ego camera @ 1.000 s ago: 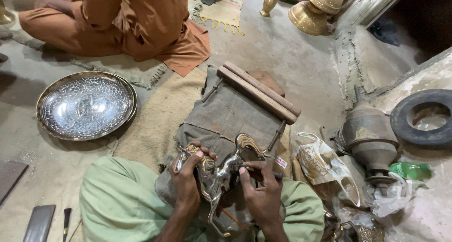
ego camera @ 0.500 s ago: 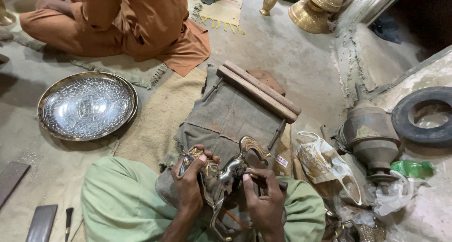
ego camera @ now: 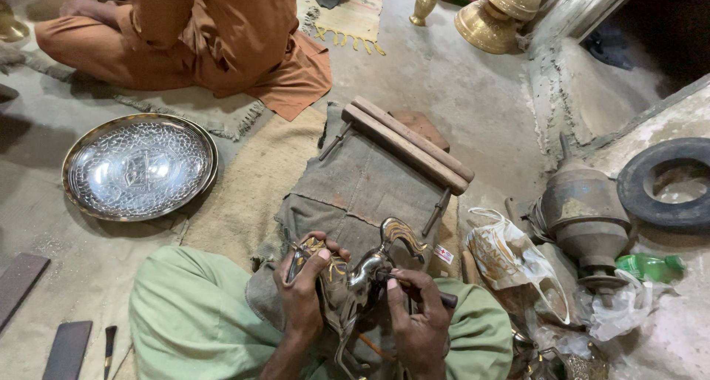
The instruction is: The person sits on the floor with a cloth-covered board on their lap and finishes a brass horse figurine. They scrape and smooth the figurine's surface with a small handheld tool, reposition and turn the piece, tap it with a wooden mallet, and use tweezers on its details.
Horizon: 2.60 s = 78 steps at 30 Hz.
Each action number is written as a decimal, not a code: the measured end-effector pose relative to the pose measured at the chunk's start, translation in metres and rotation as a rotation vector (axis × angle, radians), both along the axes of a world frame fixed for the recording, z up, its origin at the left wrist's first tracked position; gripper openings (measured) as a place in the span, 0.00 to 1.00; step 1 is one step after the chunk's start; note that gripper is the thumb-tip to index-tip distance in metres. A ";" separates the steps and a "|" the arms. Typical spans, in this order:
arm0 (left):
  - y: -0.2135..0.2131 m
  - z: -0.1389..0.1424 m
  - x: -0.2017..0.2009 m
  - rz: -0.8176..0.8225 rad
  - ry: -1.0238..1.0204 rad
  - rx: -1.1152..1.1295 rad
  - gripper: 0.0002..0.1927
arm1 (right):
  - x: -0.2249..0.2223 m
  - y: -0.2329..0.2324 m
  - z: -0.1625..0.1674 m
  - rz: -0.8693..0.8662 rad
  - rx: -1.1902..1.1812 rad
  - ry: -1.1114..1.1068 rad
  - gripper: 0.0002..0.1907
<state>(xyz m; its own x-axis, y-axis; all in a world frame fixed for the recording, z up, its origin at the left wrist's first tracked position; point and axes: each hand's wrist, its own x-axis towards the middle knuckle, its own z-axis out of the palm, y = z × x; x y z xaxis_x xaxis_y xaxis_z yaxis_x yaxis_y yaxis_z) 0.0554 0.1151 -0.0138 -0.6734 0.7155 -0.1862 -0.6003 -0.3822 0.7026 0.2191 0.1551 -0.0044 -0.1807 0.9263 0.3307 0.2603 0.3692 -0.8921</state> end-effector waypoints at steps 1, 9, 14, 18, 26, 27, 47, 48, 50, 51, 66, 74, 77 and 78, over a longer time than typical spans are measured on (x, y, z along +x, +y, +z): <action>-0.001 0.000 0.000 -0.001 0.005 0.001 0.15 | 0.000 -0.001 0.000 0.007 0.036 0.001 0.07; -0.006 -0.003 0.002 0.001 0.021 0.014 0.14 | 0.000 -0.006 0.002 0.006 0.095 -0.028 0.07; -0.003 -0.008 0.001 0.000 0.025 0.026 0.14 | -0.002 -0.006 0.001 -0.018 0.032 -0.019 0.08; -0.001 -0.009 0.000 -0.001 0.043 0.027 0.14 | -0.002 -0.006 0.000 -0.015 0.027 -0.021 0.08; 0.001 -0.009 -0.001 -0.008 0.036 0.040 0.14 | -0.002 -0.004 -0.003 -0.037 -0.018 -0.021 0.09; 0.001 -0.008 -0.001 -0.009 0.042 0.033 0.14 | -0.002 -0.004 -0.003 -0.034 -0.020 -0.011 0.09; 0.001 -0.009 0.000 0.008 0.085 0.031 0.14 | -0.001 -0.006 0.002 -0.031 -0.029 -0.023 0.09; 0.000 -0.009 0.000 0.007 0.092 0.031 0.14 | -0.001 -0.006 0.002 -0.026 -0.032 -0.019 0.09; 0.000 -0.008 -0.001 0.006 0.105 0.031 0.14 | -0.001 -0.005 0.002 -0.015 -0.038 -0.011 0.10; 0.000 -0.008 -0.001 0.001 0.092 0.032 0.14 | -0.001 -0.005 0.003 -0.021 -0.031 -0.020 0.10; -0.019 -0.004 0.011 -0.028 0.069 0.057 0.14 | 0.016 -0.023 0.003 0.000 -0.011 0.047 0.09; -0.035 0.014 0.021 -0.031 0.130 0.022 0.14 | 0.029 -0.037 0.020 0.067 0.040 0.047 0.07; -0.036 0.022 0.026 -0.028 0.118 0.040 0.14 | 0.031 -0.039 0.029 0.066 0.111 -0.012 0.06; -0.037 0.024 0.028 -0.028 0.117 0.040 0.14 | 0.032 -0.040 0.031 0.055 0.100 -0.020 0.07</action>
<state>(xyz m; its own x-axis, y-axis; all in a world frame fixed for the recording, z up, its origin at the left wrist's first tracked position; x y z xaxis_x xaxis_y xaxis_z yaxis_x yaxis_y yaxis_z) 0.0833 0.0782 0.0103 -0.6687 0.7393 -0.0789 -0.5261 -0.3955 0.7529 0.2510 0.1154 0.0270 -0.2382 0.8774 0.4165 0.2543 0.4702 -0.8451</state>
